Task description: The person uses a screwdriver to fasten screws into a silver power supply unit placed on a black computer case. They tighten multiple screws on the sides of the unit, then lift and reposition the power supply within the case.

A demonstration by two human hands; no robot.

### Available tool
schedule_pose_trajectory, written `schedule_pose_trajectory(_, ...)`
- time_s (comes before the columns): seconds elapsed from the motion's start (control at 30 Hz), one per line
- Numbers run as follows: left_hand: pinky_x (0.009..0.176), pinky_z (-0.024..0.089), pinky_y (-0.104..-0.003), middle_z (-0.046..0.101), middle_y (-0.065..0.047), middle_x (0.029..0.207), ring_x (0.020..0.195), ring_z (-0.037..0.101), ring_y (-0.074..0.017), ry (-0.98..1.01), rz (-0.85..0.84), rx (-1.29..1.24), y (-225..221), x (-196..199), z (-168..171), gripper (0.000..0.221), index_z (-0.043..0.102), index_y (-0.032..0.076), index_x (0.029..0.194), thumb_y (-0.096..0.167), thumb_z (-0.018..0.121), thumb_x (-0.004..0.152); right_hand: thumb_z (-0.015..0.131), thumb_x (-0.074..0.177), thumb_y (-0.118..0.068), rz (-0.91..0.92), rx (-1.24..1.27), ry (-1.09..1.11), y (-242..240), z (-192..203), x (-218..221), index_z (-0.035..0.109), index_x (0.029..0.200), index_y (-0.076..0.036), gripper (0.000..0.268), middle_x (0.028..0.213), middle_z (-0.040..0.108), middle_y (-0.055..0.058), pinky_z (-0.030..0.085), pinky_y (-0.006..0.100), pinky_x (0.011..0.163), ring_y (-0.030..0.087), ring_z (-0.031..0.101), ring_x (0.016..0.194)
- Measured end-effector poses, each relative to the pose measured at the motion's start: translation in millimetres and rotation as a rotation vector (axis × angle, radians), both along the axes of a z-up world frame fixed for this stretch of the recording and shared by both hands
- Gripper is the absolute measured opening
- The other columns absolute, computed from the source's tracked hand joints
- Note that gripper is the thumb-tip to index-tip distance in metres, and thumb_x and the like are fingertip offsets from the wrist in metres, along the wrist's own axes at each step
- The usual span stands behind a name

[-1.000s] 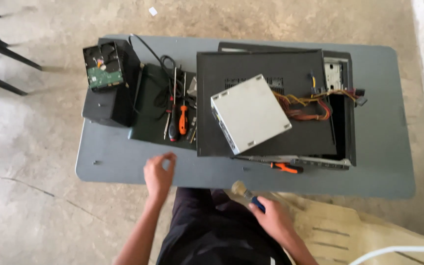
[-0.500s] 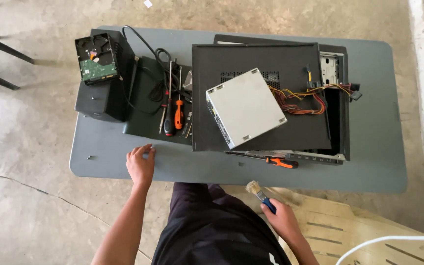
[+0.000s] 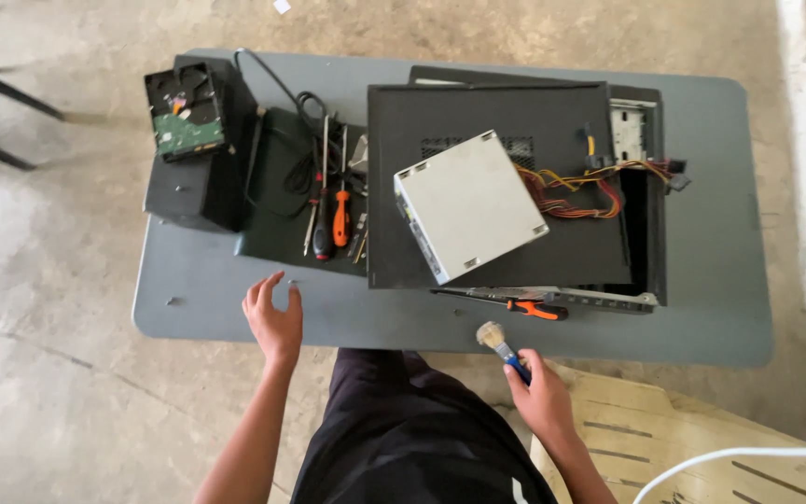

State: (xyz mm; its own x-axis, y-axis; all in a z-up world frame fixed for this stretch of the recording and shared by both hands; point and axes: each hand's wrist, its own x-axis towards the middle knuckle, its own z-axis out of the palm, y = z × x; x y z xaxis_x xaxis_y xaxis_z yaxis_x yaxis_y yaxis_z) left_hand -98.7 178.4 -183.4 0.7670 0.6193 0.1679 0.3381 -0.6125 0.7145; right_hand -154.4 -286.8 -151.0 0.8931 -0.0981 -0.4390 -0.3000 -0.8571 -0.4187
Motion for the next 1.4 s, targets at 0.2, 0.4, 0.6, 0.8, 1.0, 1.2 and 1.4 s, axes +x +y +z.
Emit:
schedule_pose_trajectory(0.2,0.103,0.051,-0.049,0.067,-0.009,0.131,0.125,0.058,-0.0325,-0.07,-0.115,-0.056,-64.7,-17.5,14.4,0.028,0.078,0.017,0.13,0.017,0.075,0.102,0.071,0.102,-0.029,0.232,-0.041,-0.413,-13.0,-46.8,20.5,0.076,0.133,-0.02,0.032,0.125,0.081,0.0,0.055,0.046,0.098,0.027,0.071,0.119)
schedule_pose_trajectory(0.4,0.11,0.05,-0.048,0.063,-0.004,0.126,0.124,0.063,-0.0312,-0.305,-0.193,-0.039,-97.8,4.5,58.8,0.032,0.078,0.02,0.13,0.012,0.081,0.1,0.07,0.105,-0.037,0.287,-0.219,-0.526,-6.0,-82.0,43.4,0.078,0.133,-0.029,0.03,0.125,0.075,-0.001,0.056,0.052,0.109,0.029,0.067,0.131)
schedule_pose_trajectory(0.6,0.113,0.051,-0.046,0.056,-0.006,0.134,0.13,0.056,-0.0265,-0.448,-0.353,-0.097,-119.4,41.6,140.7,0.032,0.071,0.015,0.135,0.019,0.077,0.103,0.068,0.104,-0.035,0.227,-0.294,-0.742,7.0,-86.2,37.4,0.08,0.124,-0.024,0.026,0.124,0.074,-0.004,0.05,0.049,0.103,0.027,0.063,0.116)
schedule_pose_trajectory(0.8,0.124,0.038,-0.059,0.051,-0.007,0.161,0.154,0.043,-0.0344,-0.324,-0.572,-0.118,-142.1,71.2,198.8,0.063,0.064,0.02,0.145,0.051,0.081,0.094,0.071,0.101,-0.024,0.175,-0.373,-0.731,-6.4,-80.7,40.9,0.081,0.127,-0.027,0.029,0.122,0.075,-0.007,0.049,0.051,0.105,0.028,0.061,0.117)
schedule_pose_trajectory(1.0,0.132,0.035,-0.064,0.017,-0.017,0.184,0.172,0.023,-0.0409,-0.262,-0.792,-0.14,-162.0,78.7,199.8,0.119,0.036,0.018,0.17,0.069,0.09,0.076,0.068,0.102,-0.032,0.093,-0.353,-0.669,-10.9,-73.6,34.1,0.079,0.134,-0.025,0.035,0.134,0.074,-0.002,0.046,0.053,0.111,0.029,0.061,0.128)
schedule_pose_trajectory(1.2,0.128,0.04,-0.062,0.02,-0.015,0.182,0.17,0.023,-0.0411,-0.22,-0.781,-0.127,-162.9,82.3,187.3,0.09,0.054,0.02,0.157,0.043,0.098,0.082,0.069,0.101,-0.032,0.133,-0.302,-0.716,-0.8,-60.4,38.8,0.069,0.148,-0.022,0.048,0.15,0.066,0.005,0.05,0.053,0.109,0.034,0.063,0.13)
schedule_pose_trajectory(1.4,0.126,0.038,-0.067,0.019,-0.011,0.184,0.17,0.02,-0.0434,-0.2,-0.755,-0.074,-164.8,85.3,167.3,0.093,0.051,0.023,0.16,0.049,0.095,0.082,0.066,0.101,-0.045,0.107,-0.443,-0.576,4.3,-76.9,48.0,0.067,0.152,-0.023,0.055,0.132,0.061,0.005,0.051,0.049,0.093,0.033,0.063,0.108)
